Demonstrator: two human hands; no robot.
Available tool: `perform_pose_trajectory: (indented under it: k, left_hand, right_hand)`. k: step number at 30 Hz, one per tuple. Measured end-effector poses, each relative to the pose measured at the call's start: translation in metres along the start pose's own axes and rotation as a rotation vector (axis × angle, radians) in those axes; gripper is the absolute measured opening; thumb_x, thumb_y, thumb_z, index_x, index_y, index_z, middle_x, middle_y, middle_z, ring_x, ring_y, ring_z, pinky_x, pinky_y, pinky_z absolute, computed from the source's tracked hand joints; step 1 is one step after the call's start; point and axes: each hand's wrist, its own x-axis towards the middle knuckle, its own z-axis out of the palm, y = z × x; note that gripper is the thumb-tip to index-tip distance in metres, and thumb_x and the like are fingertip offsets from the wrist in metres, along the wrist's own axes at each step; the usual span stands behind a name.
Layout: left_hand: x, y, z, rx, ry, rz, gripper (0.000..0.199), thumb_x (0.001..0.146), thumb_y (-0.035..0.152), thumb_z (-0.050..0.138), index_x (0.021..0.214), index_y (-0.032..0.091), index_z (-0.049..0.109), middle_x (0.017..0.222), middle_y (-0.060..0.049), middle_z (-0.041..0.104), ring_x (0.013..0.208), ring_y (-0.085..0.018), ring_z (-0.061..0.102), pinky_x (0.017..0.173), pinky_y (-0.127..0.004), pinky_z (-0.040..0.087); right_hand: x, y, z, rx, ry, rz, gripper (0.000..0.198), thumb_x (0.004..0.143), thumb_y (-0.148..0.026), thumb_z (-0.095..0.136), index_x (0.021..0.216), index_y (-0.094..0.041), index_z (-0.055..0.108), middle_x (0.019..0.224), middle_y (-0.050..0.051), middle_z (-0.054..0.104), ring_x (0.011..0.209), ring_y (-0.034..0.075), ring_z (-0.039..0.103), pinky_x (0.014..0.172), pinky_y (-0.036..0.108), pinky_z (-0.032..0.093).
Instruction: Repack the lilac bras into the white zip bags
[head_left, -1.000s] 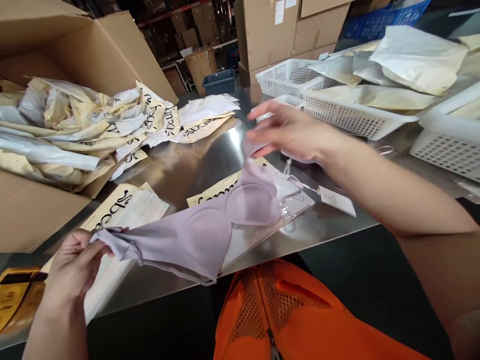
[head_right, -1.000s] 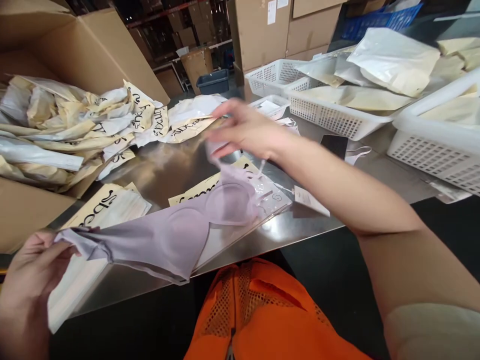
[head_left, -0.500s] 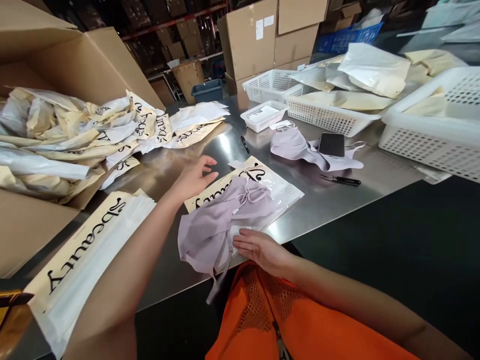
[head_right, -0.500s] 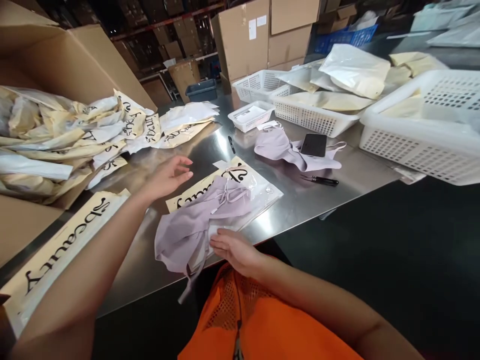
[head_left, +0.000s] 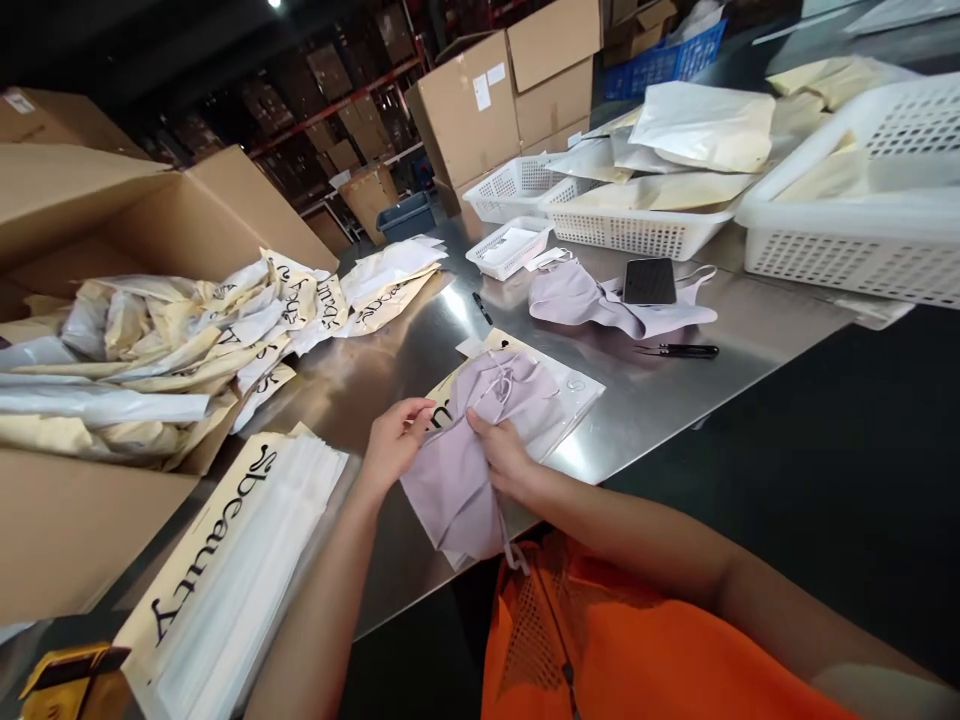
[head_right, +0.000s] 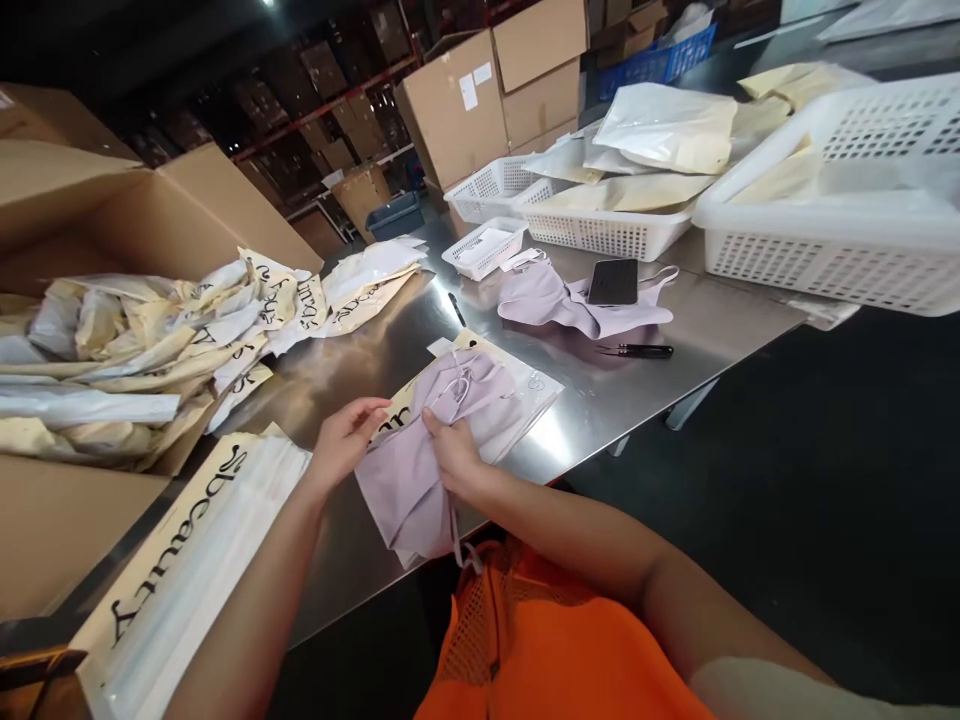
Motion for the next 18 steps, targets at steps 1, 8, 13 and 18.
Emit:
perform_pose_trajectory:
  k: [1, 8, 13, 18]
  left_hand:
    - [-0.003, 0.0, -0.007, 0.021, 0.065, 0.003, 0.038, 0.093, 0.041, 0.041, 0.109, 0.019, 0.067, 0.103, -0.006, 0.071, 0.091, -0.018, 0.065, 0.082, -0.029, 0.051]
    - [-0.065, 0.018, 0.037, 0.16, -0.013, 0.092, 0.025, 0.09, 0.035, 0.05, 0.099, 0.021, 0.068, 0.098, -0.007, 0.069, 0.089, -0.021, 0.063, 0.079, -0.032, 0.05]
    - [-0.099, 0.047, 0.097, 0.586, -0.269, 0.25, 0.033, 0.091, 0.018, 0.049, 0.12, 0.01, 0.062, 0.109, -0.016, 0.067, 0.098, -0.027, 0.062, 0.067, -0.032, 0.052]
    - [-0.091, 0.047, 0.09, 0.6, -0.266, 0.239, 0.024, 0.088, 0.005, 0.043, 0.088, 0.013, 0.066, 0.084, -0.011, 0.067, 0.075, -0.023, 0.065, 0.056, -0.03, 0.048]
  right_hand:
    - [-0.006, -0.014, -0.015, 0.021, 0.017, 0.004, 0.032, 0.084, -0.057, 0.054, 0.095, -0.027, 0.057, 0.08, -0.001, 0.073, 0.073, 0.021, 0.069, 0.074, 0.041, 0.06]
    - [-0.063, -0.135, -0.138, 0.004, 0.126, -0.037, 0.039, 0.056, -0.038, 0.088, 0.086, -0.02, 0.07, 0.09, 0.005, 0.074, 0.083, 0.022, 0.07, 0.091, 0.04, 0.055]
    - [-0.101, -0.176, -0.19, -0.141, 0.256, -0.062, 0.045, 0.045, -0.043, 0.092, 0.078, -0.019, 0.073, 0.084, 0.009, 0.073, 0.072, 0.022, 0.069, 0.073, 0.038, 0.058]
    - [-0.117, -0.166, -0.22, -0.274, 0.118, -0.168, 0.041, 0.049, -0.048, 0.09, 0.077, -0.021, 0.074, 0.073, 0.006, 0.071, 0.064, 0.016, 0.066, 0.072, 0.034, 0.057]
